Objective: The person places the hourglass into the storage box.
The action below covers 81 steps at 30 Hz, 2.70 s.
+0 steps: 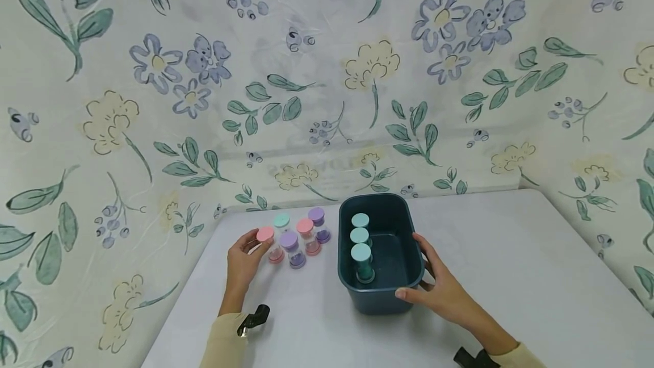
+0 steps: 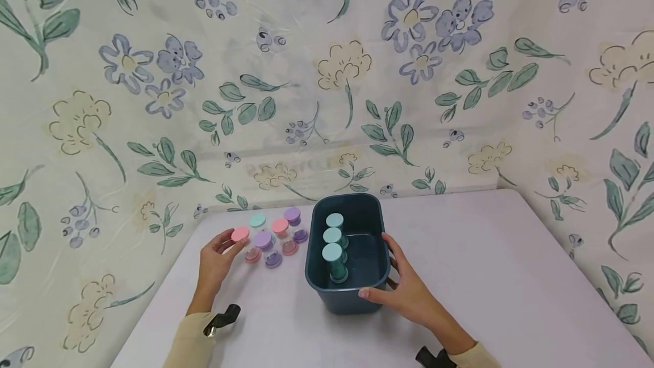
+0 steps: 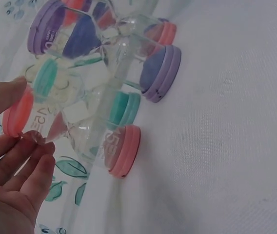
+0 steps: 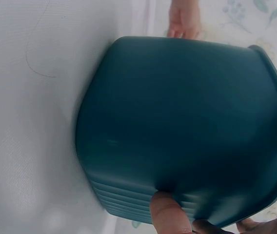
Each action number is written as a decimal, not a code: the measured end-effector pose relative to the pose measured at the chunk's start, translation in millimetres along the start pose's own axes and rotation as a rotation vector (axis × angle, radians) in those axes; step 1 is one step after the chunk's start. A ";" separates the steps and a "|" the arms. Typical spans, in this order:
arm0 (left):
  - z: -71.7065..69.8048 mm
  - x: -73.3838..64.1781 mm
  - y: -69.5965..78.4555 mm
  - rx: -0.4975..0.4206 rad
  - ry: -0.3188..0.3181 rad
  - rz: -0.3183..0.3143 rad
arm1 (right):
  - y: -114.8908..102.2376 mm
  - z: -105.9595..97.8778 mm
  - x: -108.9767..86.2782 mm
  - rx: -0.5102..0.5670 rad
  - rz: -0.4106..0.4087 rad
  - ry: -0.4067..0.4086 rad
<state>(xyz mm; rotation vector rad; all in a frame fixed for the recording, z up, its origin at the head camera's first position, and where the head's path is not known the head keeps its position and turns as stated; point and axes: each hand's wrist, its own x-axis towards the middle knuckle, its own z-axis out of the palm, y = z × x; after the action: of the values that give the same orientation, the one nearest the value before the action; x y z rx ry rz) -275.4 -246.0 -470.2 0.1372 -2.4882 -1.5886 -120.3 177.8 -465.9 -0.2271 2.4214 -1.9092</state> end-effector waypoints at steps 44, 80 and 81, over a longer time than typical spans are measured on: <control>22.9 -35.7 148.1 -0.387 0.047 0.493 | -0.8 -3.1 0.8 -0.006 0.004 -0.001; 116.7 -57.8 179.1 -0.424 -0.377 0.507 | -5.7 -3.2 0.7 -0.046 0.013 0.000; 118.3 -57.9 178.8 -0.423 -0.380 0.505 | -5.8 -3.2 0.7 -0.048 0.011 0.001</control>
<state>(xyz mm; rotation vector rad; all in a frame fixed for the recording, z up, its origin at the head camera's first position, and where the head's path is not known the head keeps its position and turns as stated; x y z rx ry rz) -239.1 -55.0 -362.8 -0.8486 -2.0932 -1.9697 -121.0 179.4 -459.6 -0.2141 2.4658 -1.8482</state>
